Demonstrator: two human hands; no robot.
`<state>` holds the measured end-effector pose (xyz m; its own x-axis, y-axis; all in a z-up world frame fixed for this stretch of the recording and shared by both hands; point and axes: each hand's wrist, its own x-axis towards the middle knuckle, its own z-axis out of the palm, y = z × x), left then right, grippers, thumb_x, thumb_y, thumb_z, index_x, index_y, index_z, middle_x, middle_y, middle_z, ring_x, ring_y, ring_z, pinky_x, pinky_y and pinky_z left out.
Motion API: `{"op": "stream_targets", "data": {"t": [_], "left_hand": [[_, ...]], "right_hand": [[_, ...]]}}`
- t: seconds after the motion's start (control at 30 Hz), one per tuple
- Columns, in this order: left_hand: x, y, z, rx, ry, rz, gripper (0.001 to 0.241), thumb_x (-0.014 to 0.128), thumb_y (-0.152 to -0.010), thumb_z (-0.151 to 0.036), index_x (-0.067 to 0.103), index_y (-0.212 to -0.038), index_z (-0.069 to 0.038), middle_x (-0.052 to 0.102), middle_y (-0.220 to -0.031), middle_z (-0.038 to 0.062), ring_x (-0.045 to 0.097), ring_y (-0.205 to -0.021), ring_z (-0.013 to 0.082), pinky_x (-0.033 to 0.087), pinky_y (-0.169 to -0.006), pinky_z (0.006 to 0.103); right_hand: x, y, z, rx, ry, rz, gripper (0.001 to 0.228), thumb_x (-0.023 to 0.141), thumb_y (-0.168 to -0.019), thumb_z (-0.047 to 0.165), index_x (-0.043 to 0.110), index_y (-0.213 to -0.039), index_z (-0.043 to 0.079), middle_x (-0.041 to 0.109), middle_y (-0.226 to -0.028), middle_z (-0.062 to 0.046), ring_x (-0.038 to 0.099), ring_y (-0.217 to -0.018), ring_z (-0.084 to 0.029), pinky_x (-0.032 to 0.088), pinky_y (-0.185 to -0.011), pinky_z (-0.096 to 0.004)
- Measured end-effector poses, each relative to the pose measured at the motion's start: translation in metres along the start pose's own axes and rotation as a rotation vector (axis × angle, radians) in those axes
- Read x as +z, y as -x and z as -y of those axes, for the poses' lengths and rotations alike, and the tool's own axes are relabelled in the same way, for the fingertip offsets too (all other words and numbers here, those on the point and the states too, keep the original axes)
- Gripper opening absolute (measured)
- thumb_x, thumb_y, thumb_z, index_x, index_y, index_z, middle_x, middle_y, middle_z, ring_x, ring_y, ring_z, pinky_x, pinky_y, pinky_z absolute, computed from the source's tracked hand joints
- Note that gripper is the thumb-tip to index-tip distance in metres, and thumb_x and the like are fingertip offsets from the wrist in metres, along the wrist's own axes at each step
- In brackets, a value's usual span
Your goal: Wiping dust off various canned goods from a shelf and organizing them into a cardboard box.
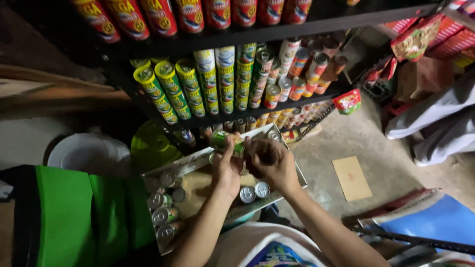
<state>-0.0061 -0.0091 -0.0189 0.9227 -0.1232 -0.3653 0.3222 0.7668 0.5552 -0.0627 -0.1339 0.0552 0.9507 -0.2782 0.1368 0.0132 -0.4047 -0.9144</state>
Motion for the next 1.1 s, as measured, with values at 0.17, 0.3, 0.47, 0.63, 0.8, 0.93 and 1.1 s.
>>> {"op": "stream_targets", "data": {"t": [0.17,0.3,0.47,0.63,0.8,0.93,1.1], "left_hand": [[0.011,0.013,-0.017,0.021,-0.013,0.027,0.074,0.074,-0.092,-0.024,0.036,-0.155,-0.021,0.057,-0.139,0.016,0.061,-0.124,0.0376,0.048,-0.107,0.0586],[-0.001,0.015,-0.029,0.274,-0.478,0.057,0.072,0.085,-0.083,-0.014,0.047,-0.145,-0.013,0.060,-0.136,0.015,0.060,-0.125,0.0317,0.050,-0.110,0.0533],[-0.001,0.035,-0.049,0.528,-0.910,0.268,0.067,0.088,-0.069,0.002,0.065,-0.130,-0.012,0.069,-0.124,0.011,0.063,-0.122,0.0293,0.050,-0.107,0.0468],[0.000,0.051,-0.048,0.597,-1.151,0.312,0.071,0.084,-0.059,0.016,0.067,-0.123,-0.009,0.067,-0.115,0.013,0.065,-0.117,0.0368,0.053,-0.105,0.0451],[0.007,0.061,-0.067,0.795,-1.295,0.306,0.068,0.086,-0.061,0.013,0.070,-0.123,-0.010,0.071,-0.117,0.011,0.067,-0.114,0.0340,0.049,-0.106,0.0430],[-0.019,0.055,-0.043,0.233,-0.252,0.428,0.028,0.048,-0.099,-0.020,0.069,-0.117,-0.015,0.072,-0.123,0.007,0.065,-0.108,0.0204,0.050,-0.084,0.0294],[-0.039,0.057,-0.047,0.644,-1.316,0.283,0.054,0.092,-0.061,-0.001,0.072,-0.111,-0.009,0.073,-0.109,0.010,0.066,-0.108,0.0333,0.049,-0.102,0.0418]], "right_hand": [[0.005,0.023,0.012,0.137,-0.086,0.130,0.028,0.085,-0.073,0.017,0.077,-0.098,0.008,0.076,-0.081,-0.016,0.070,-0.077,-0.025,0.057,-0.070,-0.039],[-0.019,0.021,0.034,0.137,0.073,0.215,0.037,0.088,-0.069,0.023,0.076,-0.101,0.007,0.077,-0.084,-0.020,0.076,-0.080,-0.037,0.056,-0.069,-0.047],[-0.044,-0.008,0.042,-0.079,0.185,0.188,0.033,0.086,-0.072,0.018,0.072,-0.099,0.005,0.073,-0.084,-0.019,0.071,-0.081,-0.035,0.056,-0.074,-0.042],[-0.030,-0.009,0.071,-0.508,0.284,0.397,0.020,0.078,-0.077,0.008,0.064,-0.088,-0.002,0.069,-0.084,-0.018,0.068,-0.081,-0.041,0.057,-0.075,-0.043],[-0.030,-0.017,0.062,-0.455,0.290,0.370,0.015,0.073,-0.079,0.014,0.060,-0.082,0.006,0.060,-0.077,-0.013,0.064,-0.073,-0.038,0.053,-0.062,-0.041],[-0.023,-0.001,0.081,-0.300,0.206,0.507,0.013,0.064,-0.080,0.010,0.062,-0.085,-0.001,0.063,-0.079,-0.026,0.058,-0.072,-0.053,0.050,-0.060,-0.054],[-0.012,-0.007,0.034,-0.130,0.331,0.448,0.040,0.084,-0.070,0.018,0.068,-0.104,0.005,0.070,-0.086,-0.022,0.070,-0.081,-0.047,0.053,-0.069,-0.058]]}}
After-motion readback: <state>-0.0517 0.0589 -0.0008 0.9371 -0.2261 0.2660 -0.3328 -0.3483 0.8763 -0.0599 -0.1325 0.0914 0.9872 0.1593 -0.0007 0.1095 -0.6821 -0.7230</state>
